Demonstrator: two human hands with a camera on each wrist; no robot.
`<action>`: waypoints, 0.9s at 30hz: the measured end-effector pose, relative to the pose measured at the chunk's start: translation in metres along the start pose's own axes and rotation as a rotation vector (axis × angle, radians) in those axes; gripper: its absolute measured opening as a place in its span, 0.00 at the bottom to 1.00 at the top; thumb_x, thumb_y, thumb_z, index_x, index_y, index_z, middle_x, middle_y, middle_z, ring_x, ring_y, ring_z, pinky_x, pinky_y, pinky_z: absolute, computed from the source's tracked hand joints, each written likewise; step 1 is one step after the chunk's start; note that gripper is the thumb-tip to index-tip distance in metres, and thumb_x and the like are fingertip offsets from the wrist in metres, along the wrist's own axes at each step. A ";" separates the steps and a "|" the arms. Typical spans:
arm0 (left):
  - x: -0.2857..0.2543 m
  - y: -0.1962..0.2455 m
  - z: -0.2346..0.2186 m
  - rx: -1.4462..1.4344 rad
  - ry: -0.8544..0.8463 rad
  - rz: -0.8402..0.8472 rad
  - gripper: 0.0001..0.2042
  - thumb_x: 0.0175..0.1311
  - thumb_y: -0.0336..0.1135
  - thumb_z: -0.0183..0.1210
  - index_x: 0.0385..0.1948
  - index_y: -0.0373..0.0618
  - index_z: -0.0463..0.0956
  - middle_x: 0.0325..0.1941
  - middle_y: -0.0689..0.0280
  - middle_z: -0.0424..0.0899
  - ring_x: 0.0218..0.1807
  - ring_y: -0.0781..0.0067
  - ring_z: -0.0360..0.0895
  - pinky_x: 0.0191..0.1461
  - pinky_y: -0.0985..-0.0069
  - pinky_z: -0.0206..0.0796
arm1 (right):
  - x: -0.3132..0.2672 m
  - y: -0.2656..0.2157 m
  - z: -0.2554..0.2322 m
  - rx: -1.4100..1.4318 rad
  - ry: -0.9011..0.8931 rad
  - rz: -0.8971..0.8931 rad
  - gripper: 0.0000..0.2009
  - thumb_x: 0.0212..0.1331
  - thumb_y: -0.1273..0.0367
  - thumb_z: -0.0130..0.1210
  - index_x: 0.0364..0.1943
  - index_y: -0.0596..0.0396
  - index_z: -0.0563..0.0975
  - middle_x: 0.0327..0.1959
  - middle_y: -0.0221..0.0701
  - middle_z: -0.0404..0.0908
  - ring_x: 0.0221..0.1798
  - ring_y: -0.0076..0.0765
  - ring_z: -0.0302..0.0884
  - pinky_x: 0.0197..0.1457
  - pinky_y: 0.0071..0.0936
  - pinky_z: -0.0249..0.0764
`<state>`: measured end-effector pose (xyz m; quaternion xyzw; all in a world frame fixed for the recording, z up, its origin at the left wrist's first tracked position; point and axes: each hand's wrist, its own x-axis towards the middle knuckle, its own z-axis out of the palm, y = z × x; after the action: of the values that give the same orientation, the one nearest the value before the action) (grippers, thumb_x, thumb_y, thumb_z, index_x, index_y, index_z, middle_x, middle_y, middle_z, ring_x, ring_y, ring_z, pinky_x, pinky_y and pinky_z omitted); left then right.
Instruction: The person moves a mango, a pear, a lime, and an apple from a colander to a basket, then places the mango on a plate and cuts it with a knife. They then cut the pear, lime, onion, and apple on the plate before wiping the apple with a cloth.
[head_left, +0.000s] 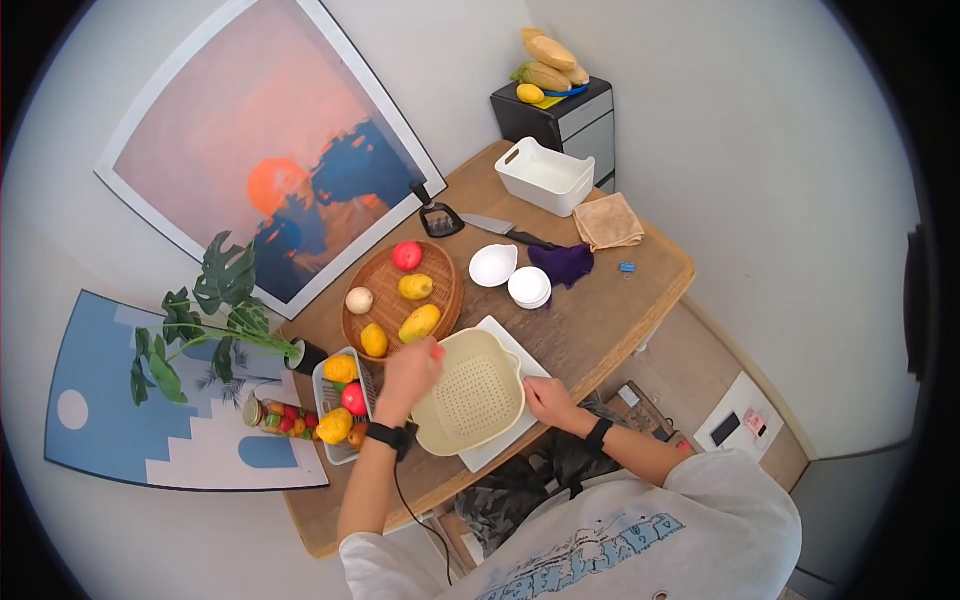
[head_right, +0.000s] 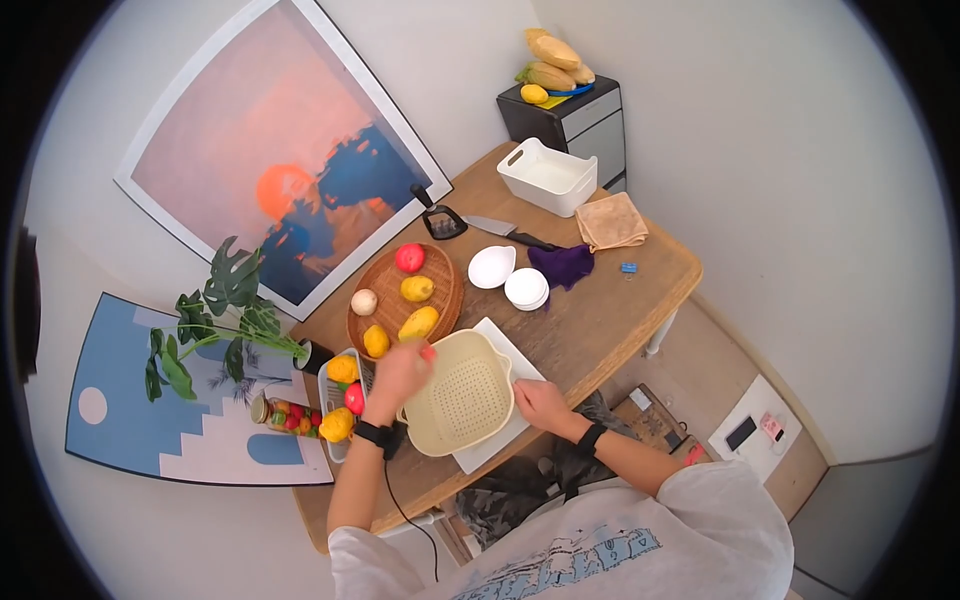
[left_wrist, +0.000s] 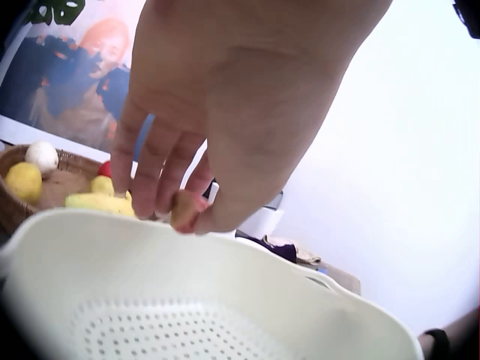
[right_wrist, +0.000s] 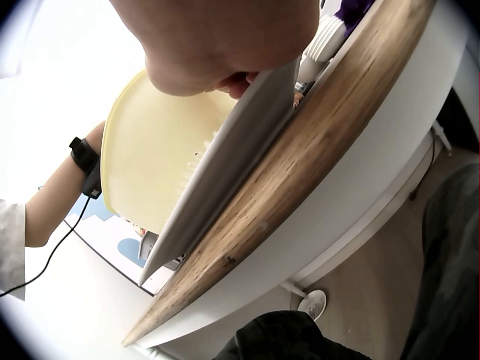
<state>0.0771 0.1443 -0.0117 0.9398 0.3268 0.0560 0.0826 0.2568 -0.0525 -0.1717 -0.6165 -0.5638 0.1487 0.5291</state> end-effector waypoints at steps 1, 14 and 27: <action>0.005 0.000 -0.019 -0.003 0.170 0.017 0.13 0.58 0.31 0.62 0.45 0.46 0.76 0.45 0.53 0.81 0.45 0.45 0.80 0.46 0.55 0.73 | 0.000 -0.001 -0.001 0.005 -0.004 0.015 0.13 0.69 0.67 0.49 0.27 0.60 0.71 0.25 0.50 0.74 0.31 0.62 0.74 0.33 0.50 0.70; -0.057 0.032 0.023 -0.150 0.336 -0.060 0.09 0.65 0.34 0.61 0.27 0.39 0.77 0.27 0.53 0.80 0.31 0.48 0.79 0.33 0.57 0.70 | 0.000 -0.003 -0.002 0.008 -0.001 0.003 0.13 0.69 0.67 0.48 0.27 0.60 0.71 0.25 0.50 0.73 0.31 0.63 0.74 0.33 0.50 0.70; -0.096 0.066 0.057 -0.402 0.429 -0.209 0.23 0.73 0.36 0.57 0.13 0.34 0.75 0.12 0.47 0.70 0.14 0.47 0.70 0.20 0.59 0.57 | 0.000 -0.004 -0.001 -0.006 -0.014 0.039 0.13 0.69 0.67 0.49 0.27 0.60 0.72 0.24 0.50 0.73 0.29 0.63 0.73 0.31 0.50 0.68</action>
<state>0.0513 0.0272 -0.0598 0.8325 0.4143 0.3079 0.2012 0.2561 -0.0537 -0.1679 -0.6280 -0.5557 0.1615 0.5203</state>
